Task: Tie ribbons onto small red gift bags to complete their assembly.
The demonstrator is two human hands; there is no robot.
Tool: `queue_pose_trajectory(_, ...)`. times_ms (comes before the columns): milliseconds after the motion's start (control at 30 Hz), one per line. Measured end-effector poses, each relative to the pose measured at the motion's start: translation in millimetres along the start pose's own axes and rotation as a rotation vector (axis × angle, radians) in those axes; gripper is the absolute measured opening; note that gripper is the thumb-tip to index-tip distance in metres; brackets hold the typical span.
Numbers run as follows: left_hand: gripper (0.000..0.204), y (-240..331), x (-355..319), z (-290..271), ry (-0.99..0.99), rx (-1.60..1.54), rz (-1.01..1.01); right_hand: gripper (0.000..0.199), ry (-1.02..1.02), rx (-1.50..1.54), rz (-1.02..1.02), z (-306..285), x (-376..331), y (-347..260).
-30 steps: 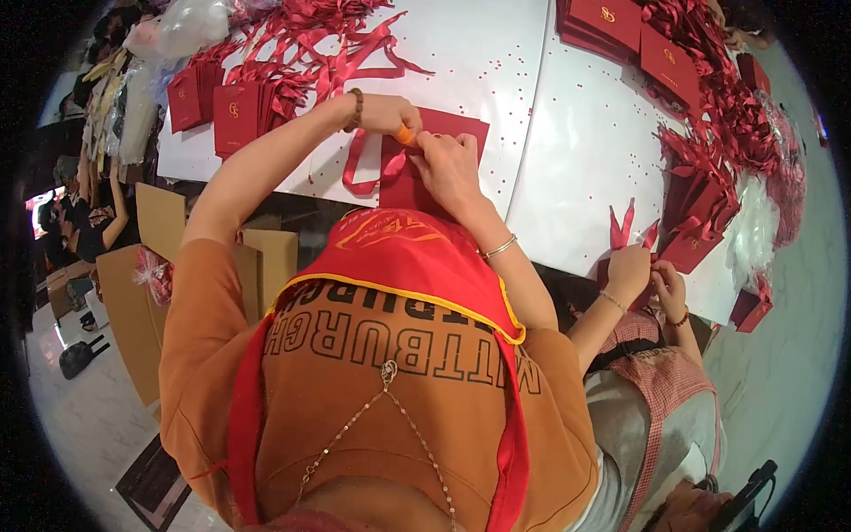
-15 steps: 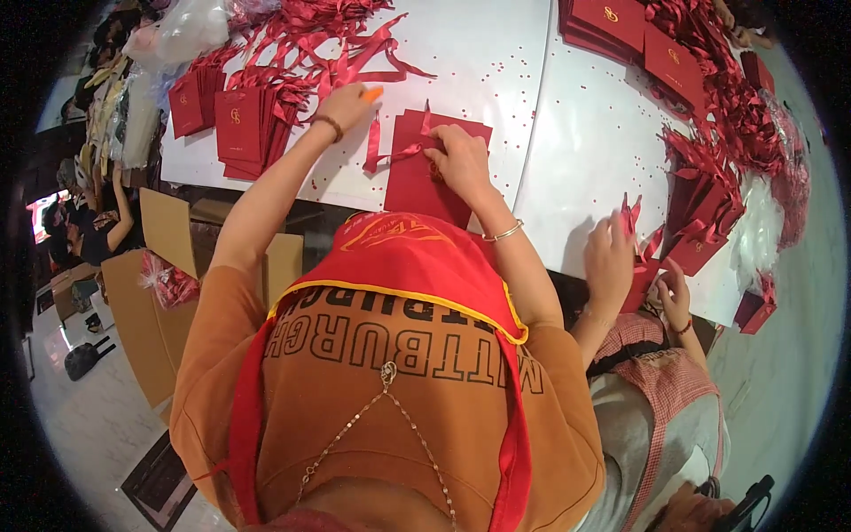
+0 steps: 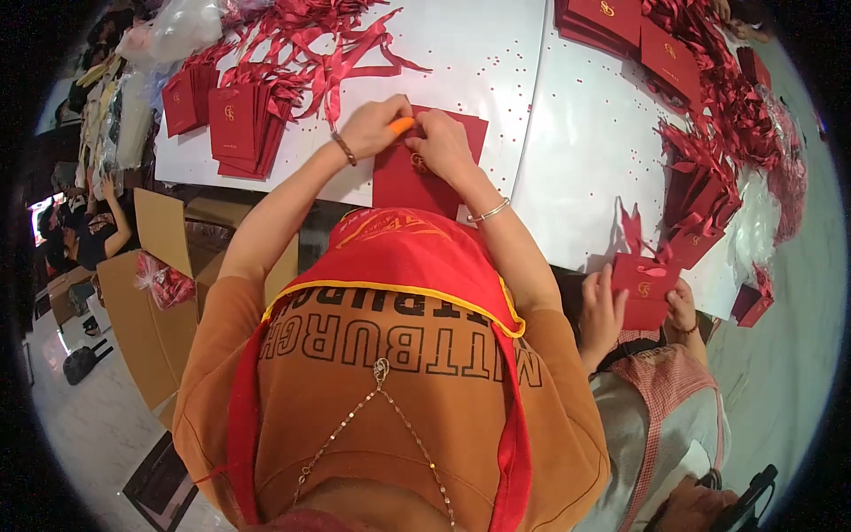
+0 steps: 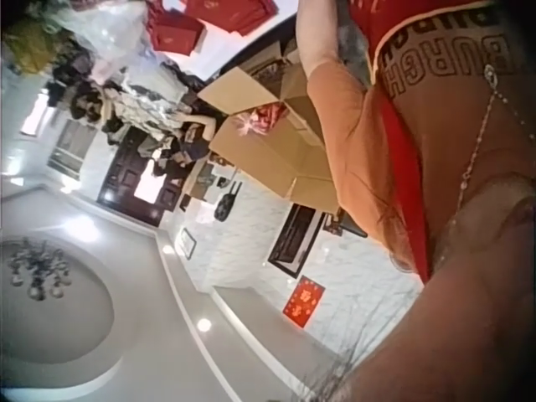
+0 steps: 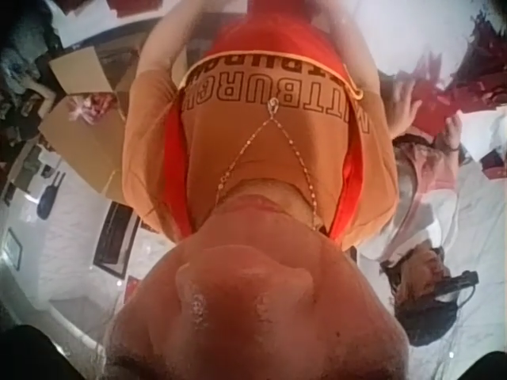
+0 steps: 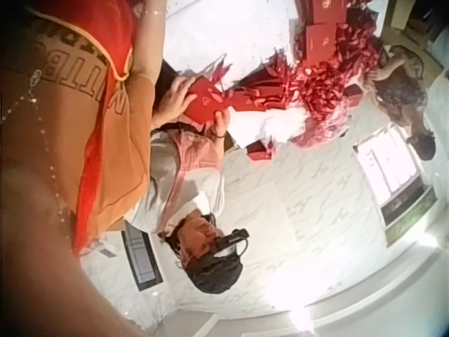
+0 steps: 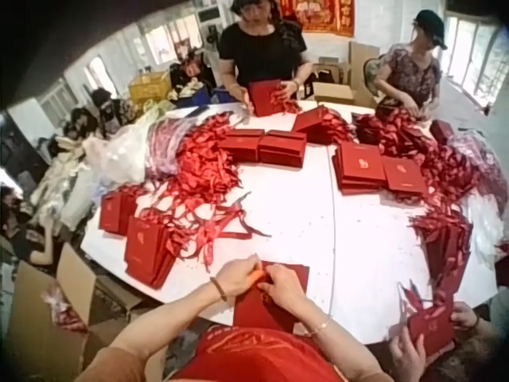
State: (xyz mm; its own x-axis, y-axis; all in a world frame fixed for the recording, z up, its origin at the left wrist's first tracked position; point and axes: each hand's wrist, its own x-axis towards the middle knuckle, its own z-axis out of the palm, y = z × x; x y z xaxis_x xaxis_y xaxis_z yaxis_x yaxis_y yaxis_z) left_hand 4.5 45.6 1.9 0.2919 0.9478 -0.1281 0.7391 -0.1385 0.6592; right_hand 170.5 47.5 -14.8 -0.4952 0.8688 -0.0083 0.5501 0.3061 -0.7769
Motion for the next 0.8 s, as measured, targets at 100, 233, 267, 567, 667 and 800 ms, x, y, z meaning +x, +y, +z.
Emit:
queue_pose_trajectory(100, 0.015, -6, -4, 9, 0.012, 0.021, 0.034, 0.025, 0.053, -0.238, -0.048, -14, -12, -3)
queue_pose_trajectory(233, 0.015, -5, -6, 9, -0.001, 0.053, 0.034, 0.025, 0.116, -0.409, -0.11, -41, -32, 0)
queue_pose_trajectory(267, 0.014, -4, -5, 9, -0.003, 0.061, 0.043, 0.025, 0.118, -0.411, -0.104, -42, -35, 1)
queue_pose_trajectory(567, 0.011, 27, -15, 28, 0.163, 0.019, 0.176, 0.022, 0.014, 0.264, 0.349, -37, -38, 17)
queue_pose_trajectory(667, 0.012, 28, -16, 48, 0.084, -0.113, 0.046, 0.022, 0.002, 0.314, 0.396, -36, -38, 17)
queue_pose_trajectory(800, 0.009, 32, -13, 57, 0.151, -0.158, -0.04, 0.024, -0.019, 0.277, 0.373, -38, -40, 16)
